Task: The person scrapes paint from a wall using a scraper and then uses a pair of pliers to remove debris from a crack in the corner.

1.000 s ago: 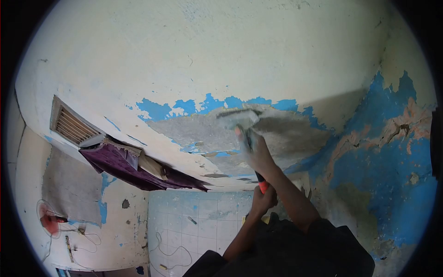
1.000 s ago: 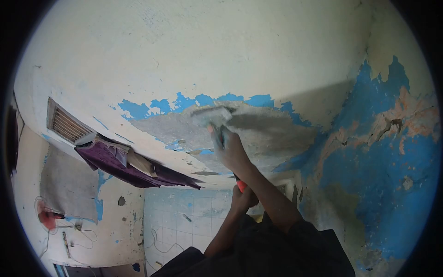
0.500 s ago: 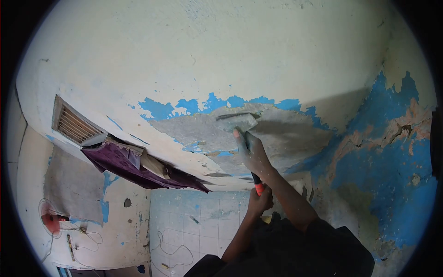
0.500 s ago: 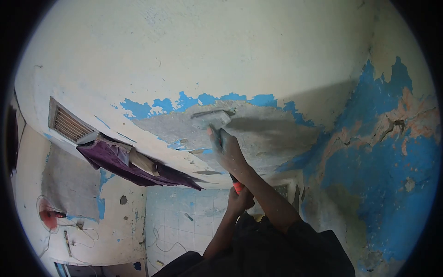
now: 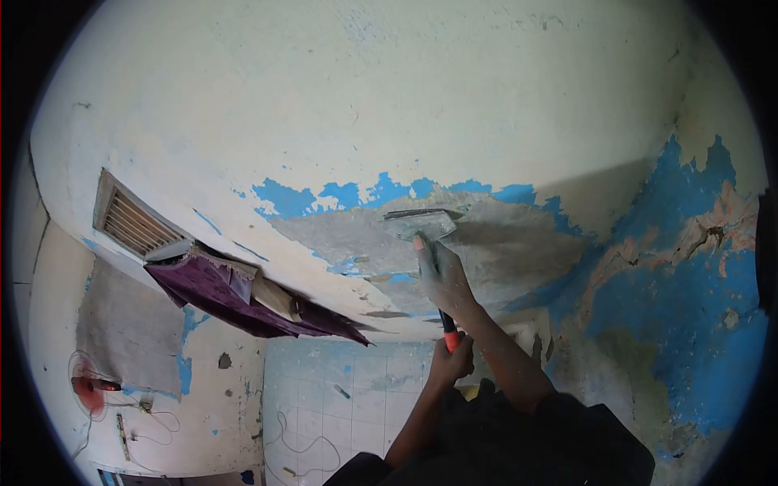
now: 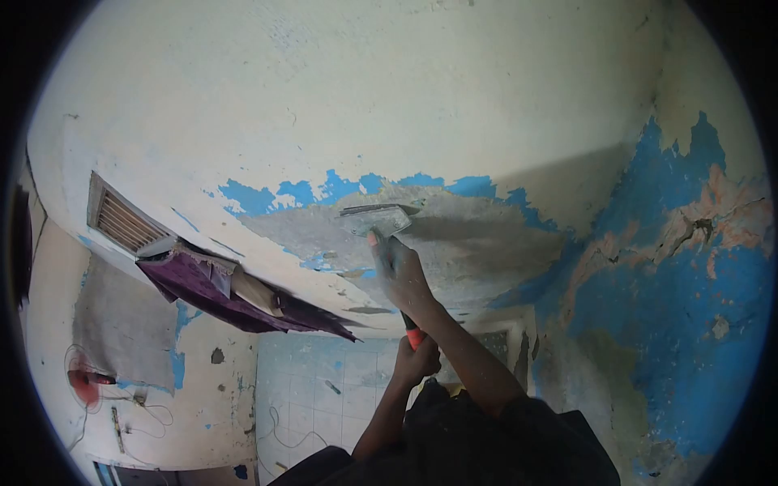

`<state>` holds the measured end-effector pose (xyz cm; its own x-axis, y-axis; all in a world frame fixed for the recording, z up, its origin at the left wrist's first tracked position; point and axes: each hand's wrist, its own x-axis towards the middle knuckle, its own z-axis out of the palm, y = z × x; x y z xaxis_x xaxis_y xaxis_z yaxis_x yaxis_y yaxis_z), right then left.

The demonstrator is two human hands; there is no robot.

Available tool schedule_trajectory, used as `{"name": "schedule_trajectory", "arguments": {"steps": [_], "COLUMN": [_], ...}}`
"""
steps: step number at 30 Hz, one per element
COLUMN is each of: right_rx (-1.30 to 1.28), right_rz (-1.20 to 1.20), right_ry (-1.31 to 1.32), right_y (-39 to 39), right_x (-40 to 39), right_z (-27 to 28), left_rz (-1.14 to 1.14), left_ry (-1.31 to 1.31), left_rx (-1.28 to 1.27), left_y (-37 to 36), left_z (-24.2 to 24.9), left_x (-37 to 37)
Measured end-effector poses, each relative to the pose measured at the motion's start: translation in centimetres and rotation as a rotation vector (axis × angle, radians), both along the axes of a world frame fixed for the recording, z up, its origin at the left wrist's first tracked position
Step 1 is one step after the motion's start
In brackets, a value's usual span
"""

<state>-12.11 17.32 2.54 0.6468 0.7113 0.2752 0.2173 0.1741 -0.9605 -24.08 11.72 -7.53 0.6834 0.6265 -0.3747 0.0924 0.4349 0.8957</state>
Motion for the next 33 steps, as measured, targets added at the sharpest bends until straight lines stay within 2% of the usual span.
{"name": "schedule_trajectory", "arguments": {"steps": [2, 5, 7, 9, 10, 14, 16, 19, 22, 25, 26, 29, 33], "right_rx": [0.023, 0.077, 0.118, 0.04, -0.003, -0.017, 0.004, 0.062, 0.107, 0.054, 0.051, 0.062, 0.072], "right_rz": [0.011, -0.01, -0.085, -0.035, -0.008, -0.001, 0.012, -0.077, 0.01, 0.033, 0.026, 0.016, 0.015], "right_ry": [-0.005, 0.03, -0.034, 0.025, 0.07, 0.086, 0.126, -0.004, 0.212, 0.322, 0.353, 0.383, 0.408], "right_y": [0.3, 0.0, 0.4, 0.3, 0.0, 0.4, -0.3, -0.5, -1.6, -2.7, -3.0, -3.2, -4.3], "right_x": [0.7, -0.1, -0.4, 0.2, -0.2, 0.6, 0.6, 1.0, 1.4, 2.1, 2.2, 2.8, 2.8], "right_z": [2.2, 2.3, 1.0, 2.0, 2.5, -0.3, 3.0, 1.8, 1.1, 1.8, 1.6, 1.4, 0.5], "left_rz": [-0.017, -0.035, -0.06, -0.076, -0.054, -0.081, -0.082, -0.09, -0.137, -0.131, -0.124, -0.143, -0.126], "left_ry": [0.052, -0.025, 0.025, 0.042, -0.08, 0.109, 0.027, 0.089, 0.183, 0.106, 0.184, 0.202, 0.208], "left_rx": [0.047, 0.048, 0.009, 0.024, 0.024, 0.024, 0.074, 0.145, 0.155, 0.156, 0.236, 0.21, 0.294], "left_y": [0.5, 0.6, 0.6, 0.6, 0.6, 1.0, 1.2, 1.0, 0.2, -0.2, -0.3, -0.9, -1.1], "left_z": [2.5, -0.3, 1.0, 2.7, 1.3, 0.7, 2.4, 2.1, 1.9, 1.7, 1.6, 3.0, 0.5], "left_x": [0.4, -0.3, 0.1, 0.1, 0.0, -0.5, 0.6, 0.9, 0.8, 1.1, 0.9, 1.6, 2.0]}}
